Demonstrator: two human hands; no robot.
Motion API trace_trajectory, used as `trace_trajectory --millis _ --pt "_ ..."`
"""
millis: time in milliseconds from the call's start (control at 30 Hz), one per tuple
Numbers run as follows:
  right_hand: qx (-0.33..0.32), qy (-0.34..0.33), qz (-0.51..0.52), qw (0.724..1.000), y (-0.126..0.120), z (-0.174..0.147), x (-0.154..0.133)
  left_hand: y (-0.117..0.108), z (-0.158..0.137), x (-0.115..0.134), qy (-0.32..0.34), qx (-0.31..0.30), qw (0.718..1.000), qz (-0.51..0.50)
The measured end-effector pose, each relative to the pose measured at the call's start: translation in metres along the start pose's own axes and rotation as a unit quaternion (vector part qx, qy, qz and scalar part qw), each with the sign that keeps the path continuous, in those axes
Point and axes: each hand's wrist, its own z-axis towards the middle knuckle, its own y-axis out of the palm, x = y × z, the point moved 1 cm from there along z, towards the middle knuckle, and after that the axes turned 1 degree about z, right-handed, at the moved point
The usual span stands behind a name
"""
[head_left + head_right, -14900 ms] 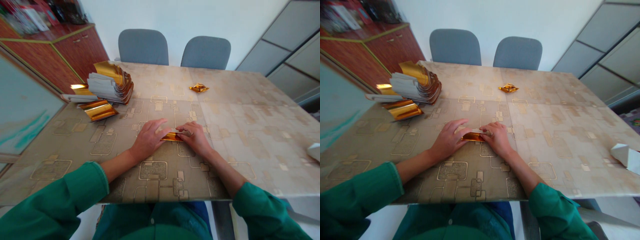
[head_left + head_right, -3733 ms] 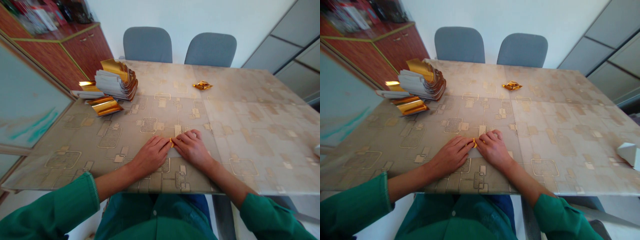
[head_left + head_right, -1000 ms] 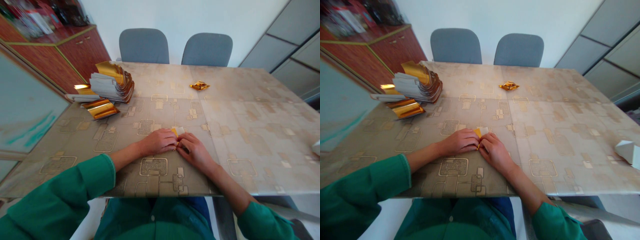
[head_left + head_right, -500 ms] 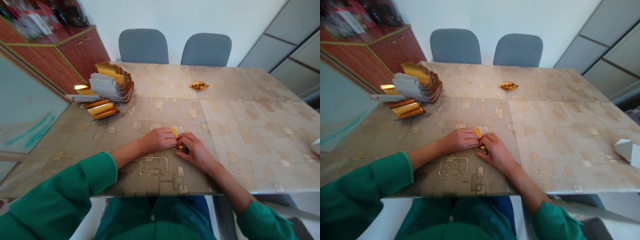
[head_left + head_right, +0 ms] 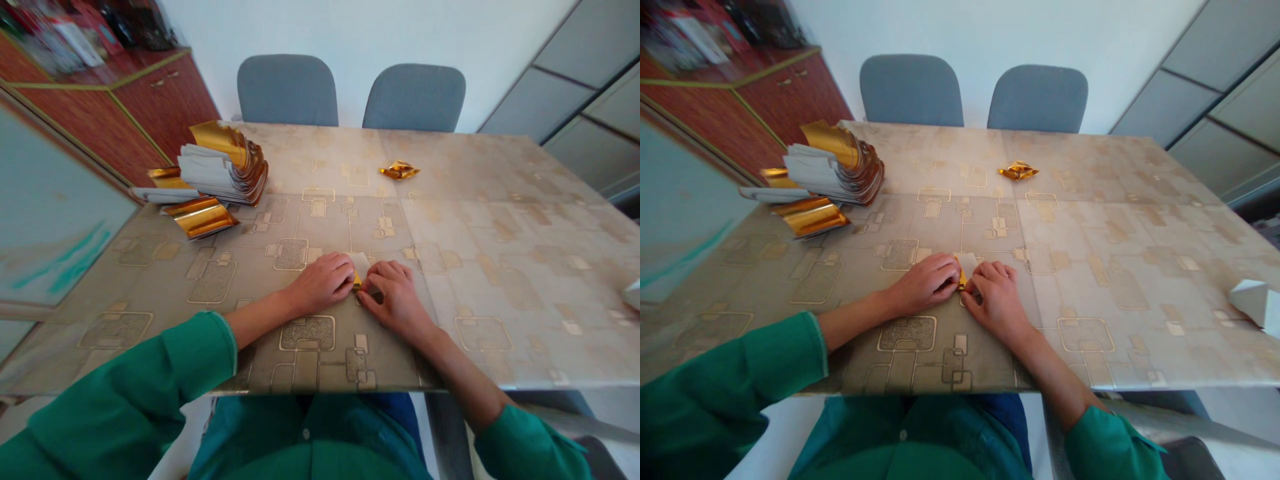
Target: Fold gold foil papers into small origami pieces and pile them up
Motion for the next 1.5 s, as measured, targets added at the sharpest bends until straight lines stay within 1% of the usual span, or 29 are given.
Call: trace_trajectory --millis 233,467,667,933,1100,1200,1333,1500 --pt "0.013 0.034 0.017 0.999 0.003 0.0 0.002 0.0 0.001 0.0 -0.013 -0.004 0.999 -0.041" --pt "0.039 0.056 -0.001 0.998 0.006 -0.002 0.003 0.003 0.003 0.004 -0.057 0.011 0.998 -0.026" --pt "0.061 0.039 -0.028 0.997 0.009 -0.001 0.003 0.006 0.003 0.004 -0.06 0.02 0.997 -0.033" --pt "0.045 0.052 -0.055 0.996 0.01 0.0 0.001 0.008 0.002 0.004 -0.065 0.027 0.997 -0.037" --pt "0.038 0.044 -0.077 0.995 0.01 0.0 0.001 0.008 0.003 0.004 -0.068 0.026 0.996 -0.04" --pt "0.051 0.026 -0.095 0.994 0.01 0.0 0.001 0.009 0.003 0.004 -0.068 0.031 0.996 -0.045" --pt "0.063 0.014 -0.128 0.99 0.012 0.0 0.001 0.009 0.004 0.002 -0.072 0.033 0.995 -0.064" --pt "0.048 0.035 -0.145 0.988 0.012 0.0 -0.001 0.005 0.006 0.001 -0.087 0.032 0.99 -0.11"
